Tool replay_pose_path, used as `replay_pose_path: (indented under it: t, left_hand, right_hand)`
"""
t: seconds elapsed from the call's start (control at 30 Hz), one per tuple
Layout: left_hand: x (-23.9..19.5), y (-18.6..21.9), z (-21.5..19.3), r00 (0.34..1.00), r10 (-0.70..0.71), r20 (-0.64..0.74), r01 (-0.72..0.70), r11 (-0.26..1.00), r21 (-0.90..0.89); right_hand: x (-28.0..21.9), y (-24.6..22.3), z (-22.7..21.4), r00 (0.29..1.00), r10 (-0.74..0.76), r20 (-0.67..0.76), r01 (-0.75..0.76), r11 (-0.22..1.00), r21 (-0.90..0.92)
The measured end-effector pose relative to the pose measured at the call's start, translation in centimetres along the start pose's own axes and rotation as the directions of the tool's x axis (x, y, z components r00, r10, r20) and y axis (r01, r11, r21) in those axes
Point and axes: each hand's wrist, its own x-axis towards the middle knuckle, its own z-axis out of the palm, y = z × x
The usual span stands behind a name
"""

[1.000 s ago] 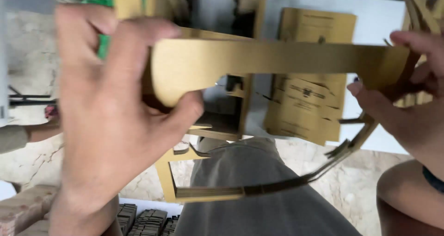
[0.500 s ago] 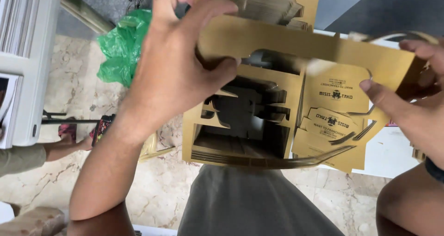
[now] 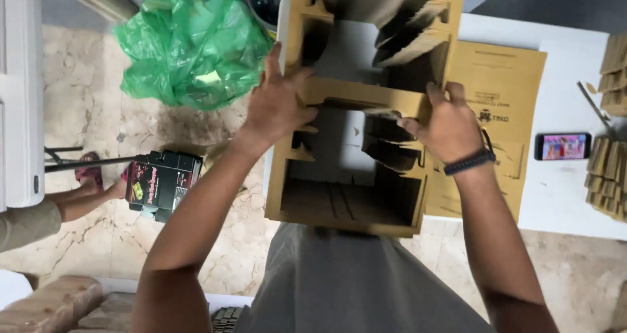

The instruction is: Manually punching out pre-cut shapes from corrugated cardboard sheets using hands and a small tool.

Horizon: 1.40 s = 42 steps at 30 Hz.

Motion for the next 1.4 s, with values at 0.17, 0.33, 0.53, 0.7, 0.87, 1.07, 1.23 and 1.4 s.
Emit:
replay_pose_path:
  t: [0.17, 0.33, 0.53, 0.7, 0.87, 1.07, 1.23, 1.4]
  left_hand:
    - [0.8, -0.4, 1.1, 0.999, -0.047, 0.025, 0.045, 0.996, 0.074]
    - [1.9, -0.7, 2.7, 0.983, -0.146, 0.108, 0.129, 0.98, 0.15]
    - [3.6, -3.2, 5.3, 0.977, -0.134, 0.167, 0.107, 0.981, 0.164]
    - [3.6, -3.6, 5.6, 0.989, -0.122, 0.081, 0.115, 0.99, 0.086]
    - [2.8, -2.8, 3.7, 0.993, -0.093, 0.078, 0.089, 0.994, 0.058]
    - [2.4, -2.1, 2.6, 0.989, -0.085, 0.119, 0.08, 0.996, 0.049]
    - [2.3, -2.1, 2.6, 0.992, -0.048, 0.114, 0.039, 0.996, 0.083]
    - [2.1, -1.8, 2.9, 0.997, -0.054, 0.057, 0.049, 0.994, 0.095]
  right_hand:
    - [-1.6, -0.5, -1.2, 0.999, -0.042, -0.01, 0.041, 0.999, -0.025]
    - [-1.1, 0.4, 0.3, 0.991, -0.076, -0.107, 0.054, 0.979, -0.196]
    - [-1.3, -0.6, -1.4, 0.997, -0.067, -0.035, 0.063, 0.994, -0.09]
    - [-2.2, -1.7, -3.9, 0.995, -0.101, -0.012, 0.102, 0.992, 0.079]
    - [-3.0, -1.5, -5.1, 0.995, -0.093, 0.037, 0.087, 0.985, 0.147]
    - [-1.6, 0.8, -5.8, 0.967, -0.116, -0.227, 0.166, 0.963, 0.213]
    - [5.4, 2.0, -7.7, 0.948, -0.047, -0.316, 0.149, 0.94, 0.308]
    - [14.3, -0.2, -9.4, 0.978, 0.187, -0.089, -0.164, 0.962, 0.219]
